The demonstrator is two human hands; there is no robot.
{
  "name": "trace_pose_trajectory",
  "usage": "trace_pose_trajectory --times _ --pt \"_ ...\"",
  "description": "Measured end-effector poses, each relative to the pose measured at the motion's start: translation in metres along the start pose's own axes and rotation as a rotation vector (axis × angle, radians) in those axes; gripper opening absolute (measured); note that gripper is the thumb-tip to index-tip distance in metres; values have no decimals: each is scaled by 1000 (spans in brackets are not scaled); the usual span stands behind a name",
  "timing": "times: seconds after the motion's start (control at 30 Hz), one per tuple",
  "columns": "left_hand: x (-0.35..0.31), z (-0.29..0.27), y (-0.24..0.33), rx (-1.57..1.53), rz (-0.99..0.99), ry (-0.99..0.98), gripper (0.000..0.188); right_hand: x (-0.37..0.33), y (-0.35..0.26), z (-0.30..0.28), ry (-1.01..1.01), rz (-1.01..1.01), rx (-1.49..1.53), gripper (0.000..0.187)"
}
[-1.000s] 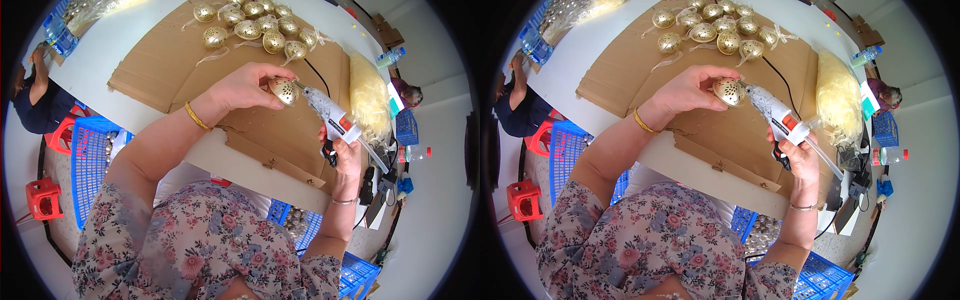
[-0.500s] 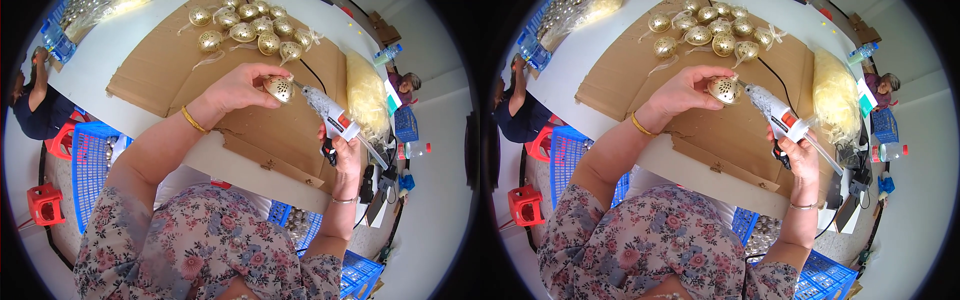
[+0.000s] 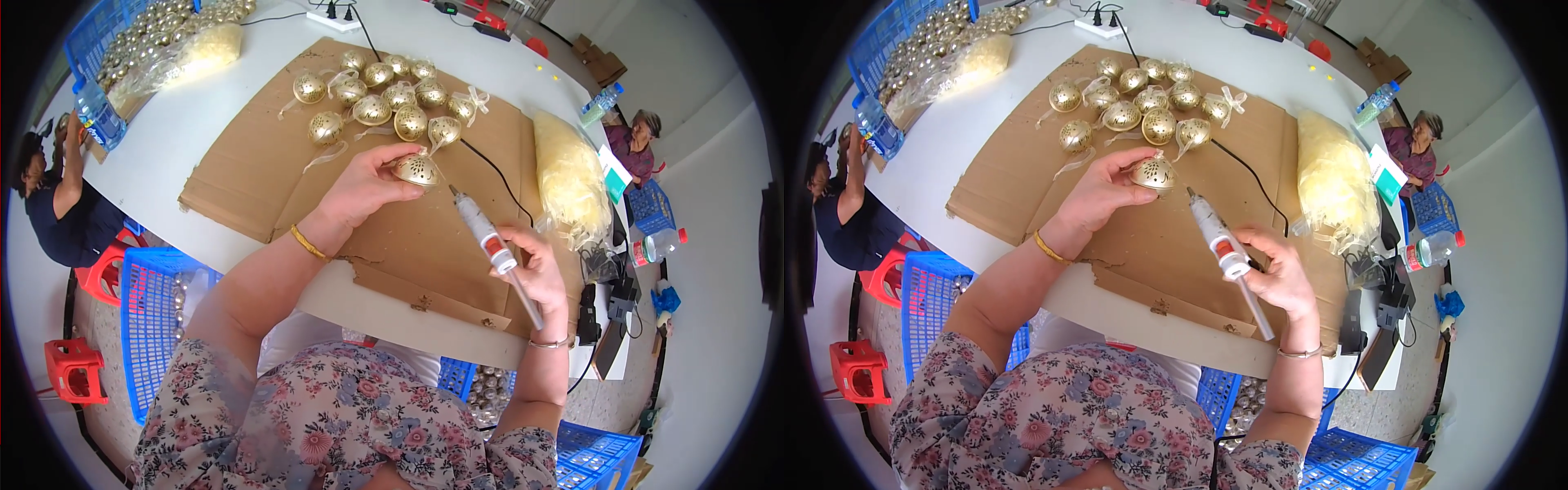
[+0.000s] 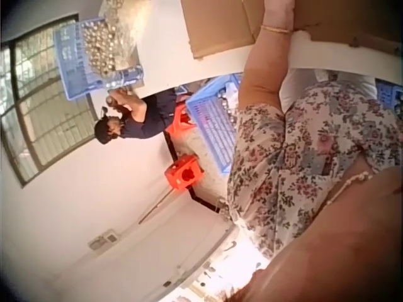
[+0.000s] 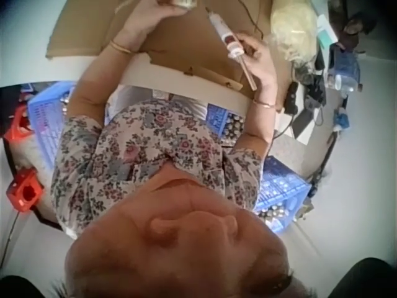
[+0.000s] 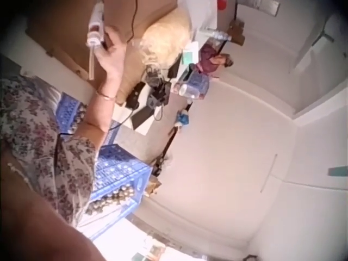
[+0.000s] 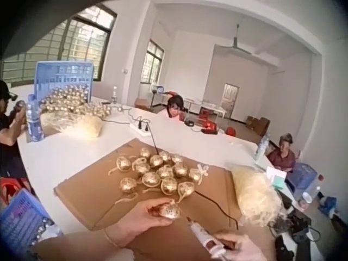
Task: Gluing string loops onto gold-colored spherical ornaments using a hot glue gun.
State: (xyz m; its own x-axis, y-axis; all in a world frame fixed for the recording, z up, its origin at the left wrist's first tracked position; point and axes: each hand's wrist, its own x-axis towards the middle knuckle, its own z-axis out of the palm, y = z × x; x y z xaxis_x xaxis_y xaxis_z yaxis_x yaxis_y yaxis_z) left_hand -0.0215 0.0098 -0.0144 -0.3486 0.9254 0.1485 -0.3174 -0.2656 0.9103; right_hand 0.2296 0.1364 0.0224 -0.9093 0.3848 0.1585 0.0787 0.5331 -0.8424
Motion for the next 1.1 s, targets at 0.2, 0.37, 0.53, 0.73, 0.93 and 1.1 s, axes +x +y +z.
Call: trace_pose_trajectory --times 0.2,0.37,0.53,0.73,0.93,1.1 --pt "5 -4 -2 17 55 85 56 5 -7 17 -34 -42 -415 42" --pt "12 -9 -4 -15 52 95 56 11 3 23 -19 -210 -527 45" --pt "13 -7 -2 12 30 58 54 2 -6 2 33 -201 -427 47" --pt "10 -8 -3 20 16 60 54 -27 -11 -71 476 61 -395 19" --pt "11 -6 -3 69 -3 28 55 -59 39 -123 522 270 -1194 19" --pt "9 -7 -2 61 4 -11 54 -47 71 -117 378 309 -1500 12"
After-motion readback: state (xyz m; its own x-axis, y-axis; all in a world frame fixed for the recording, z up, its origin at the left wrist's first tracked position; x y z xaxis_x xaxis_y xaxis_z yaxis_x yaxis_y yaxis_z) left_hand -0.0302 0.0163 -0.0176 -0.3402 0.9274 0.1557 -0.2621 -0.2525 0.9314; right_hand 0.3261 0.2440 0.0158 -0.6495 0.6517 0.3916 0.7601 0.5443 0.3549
